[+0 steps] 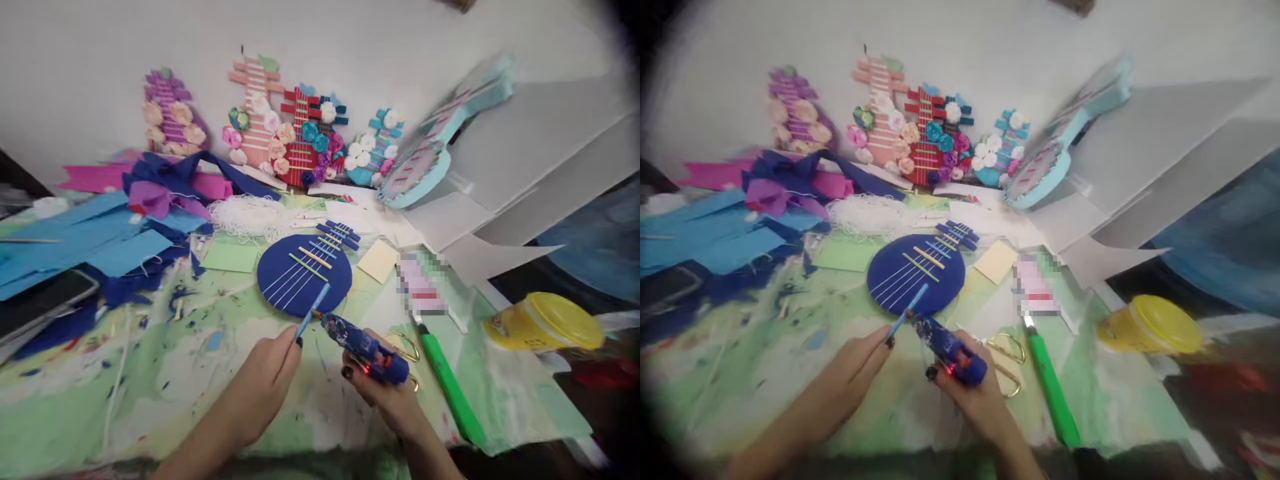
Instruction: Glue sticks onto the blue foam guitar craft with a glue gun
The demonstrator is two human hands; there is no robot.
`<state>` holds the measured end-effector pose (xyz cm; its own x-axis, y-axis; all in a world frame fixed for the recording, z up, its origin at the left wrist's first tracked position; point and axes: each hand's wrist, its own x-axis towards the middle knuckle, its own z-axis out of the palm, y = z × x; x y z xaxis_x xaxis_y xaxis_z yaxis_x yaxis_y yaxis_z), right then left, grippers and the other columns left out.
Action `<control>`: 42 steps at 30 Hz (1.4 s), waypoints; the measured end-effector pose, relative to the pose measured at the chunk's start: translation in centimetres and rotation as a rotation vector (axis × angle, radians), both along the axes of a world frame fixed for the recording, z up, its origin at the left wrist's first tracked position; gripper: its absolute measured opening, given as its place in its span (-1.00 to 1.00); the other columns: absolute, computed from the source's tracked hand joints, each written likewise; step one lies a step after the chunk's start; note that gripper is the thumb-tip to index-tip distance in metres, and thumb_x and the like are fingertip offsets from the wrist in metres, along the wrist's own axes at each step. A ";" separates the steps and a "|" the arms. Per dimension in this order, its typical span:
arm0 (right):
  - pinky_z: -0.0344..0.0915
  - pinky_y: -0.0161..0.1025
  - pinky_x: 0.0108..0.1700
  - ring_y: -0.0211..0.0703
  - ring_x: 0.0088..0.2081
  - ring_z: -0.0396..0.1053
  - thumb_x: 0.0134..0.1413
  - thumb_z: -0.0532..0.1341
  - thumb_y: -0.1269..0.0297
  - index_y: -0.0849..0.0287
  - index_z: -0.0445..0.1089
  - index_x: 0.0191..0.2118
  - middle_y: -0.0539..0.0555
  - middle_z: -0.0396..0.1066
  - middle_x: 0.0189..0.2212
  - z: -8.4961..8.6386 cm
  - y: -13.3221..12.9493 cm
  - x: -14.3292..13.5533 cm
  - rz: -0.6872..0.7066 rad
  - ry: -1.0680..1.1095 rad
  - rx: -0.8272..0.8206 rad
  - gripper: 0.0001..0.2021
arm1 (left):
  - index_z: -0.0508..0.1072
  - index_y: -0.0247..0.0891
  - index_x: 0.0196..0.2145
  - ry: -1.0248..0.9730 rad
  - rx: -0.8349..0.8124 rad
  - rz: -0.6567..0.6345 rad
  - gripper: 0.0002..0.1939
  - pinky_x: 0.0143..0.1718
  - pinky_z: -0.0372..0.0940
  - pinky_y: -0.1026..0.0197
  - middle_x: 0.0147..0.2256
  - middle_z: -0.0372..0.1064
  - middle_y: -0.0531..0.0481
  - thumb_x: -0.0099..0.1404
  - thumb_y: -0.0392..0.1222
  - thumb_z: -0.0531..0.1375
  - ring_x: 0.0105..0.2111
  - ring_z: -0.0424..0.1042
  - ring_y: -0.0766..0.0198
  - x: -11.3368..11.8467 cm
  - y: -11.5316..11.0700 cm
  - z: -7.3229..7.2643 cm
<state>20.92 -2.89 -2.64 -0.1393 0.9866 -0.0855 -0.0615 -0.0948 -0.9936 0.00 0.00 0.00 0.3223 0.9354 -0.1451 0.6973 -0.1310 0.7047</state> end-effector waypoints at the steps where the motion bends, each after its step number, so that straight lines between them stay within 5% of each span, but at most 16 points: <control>1: -0.04 -0.45 -0.64 -0.43 -0.58 0.04 -0.06 0.35 0.20 0.15 0.27 -0.31 -0.06 0.23 -0.48 -0.2 0.0 -0.1 -0.032 0.016 0.001 -0.73 | 0.41 -0.23 -0.25 0.002 -0.007 0.014 -0.57 -0.21 0.26 0.07 -0.30 0.43 -0.13 0.36 -0.08 -0.22 -0.28 0.37 0.11 0.0 -0.1 0.0; 13: -0.08 -0.45 -0.68 -0.50 -0.67 0.00 0.00 0.32 0.17 0.18 0.26 -0.37 -0.10 0.19 -0.55 -0.1 0.5 -0.3 -0.096 0.115 0.065 -0.75 | 0.47 -0.19 -0.18 -0.090 0.121 -0.026 -0.68 -0.04 0.25 0.08 -0.03 0.42 -0.13 0.29 -0.18 -0.04 -0.13 0.41 0.09 -0.8 -0.4 -1.6; 24: -0.09 -0.43 -0.69 -0.51 -0.71 -0.04 -0.03 0.32 0.11 0.22 0.32 -0.35 -0.10 0.18 -0.59 -0.4 1.0 -0.1 -0.208 0.128 0.064 -0.71 | 0.48 -0.17 -0.12 -0.112 -0.005 0.083 -0.61 -0.13 0.31 0.07 -0.18 0.47 -0.13 0.32 -0.06 -0.08 -0.18 0.42 0.09 -0.2 -0.6 -0.2; 30: -0.13 -0.44 -0.71 -0.53 -0.71 -0.06 -0.09 0.36 0.12 0.23 0.33 -0.41 -0.08 0.18 -0.57 -0.3 0.7 -0.3 -0.106 0.174 -0.003 -0.71 | 0.47 -0.18 -0.17 -0.087 -0.042 0.072 -0.58 -0.09 0.28 0.06 -0.15 0.45 -0.14 0.34 -0.04 -0.13 -0.14 0.40 0.08 -0.1 -0.3 0.0; 36: -0.11 -0.43 -0.70 -0.51 -0.73 -0.06 -0.10 0.35 0.09 0.24 0.35 -0.37 -0.10 0.17 -0.63 -0.5 1.0 0.0 -0.257 0.151 0.019 -0.69 | 0.46 -0.17 -0.25 -0.082 -0.032 0.012 -0.60 -0.10 0.25 0.09 -0.16 0.44 -0.10 0.35 -0.05 -0.14 -0.18 0.38 0.12 -0.1 -0.3 -0.2; 42: -0.12 -0.43 -0.70 -0.49 -0.71 -0.04 -0.12 0.37 0.11 0.21 0.31 -0.38 -0.10 0.17 -0.60 0.0 0.8 -0.1 -0.170 0.131 0.002 -0.68 | 0.38 -0.21 -0.32 -0.022 -0.029 0.012 -0.61 -0.23 0.22 0.10 -0.33 0.42 -0.09 0.37 -0.07 -0.20 -0.32 0.36 0.15 0.2 -0.2 0.4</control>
<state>20.86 -2.10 -2.63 0.0191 0.9970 -0.0754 -0.2048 -0.0699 -0.9763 0.19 -0.19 0.42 0.3147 0.9348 -0.1647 0.6828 -0.1024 0.7234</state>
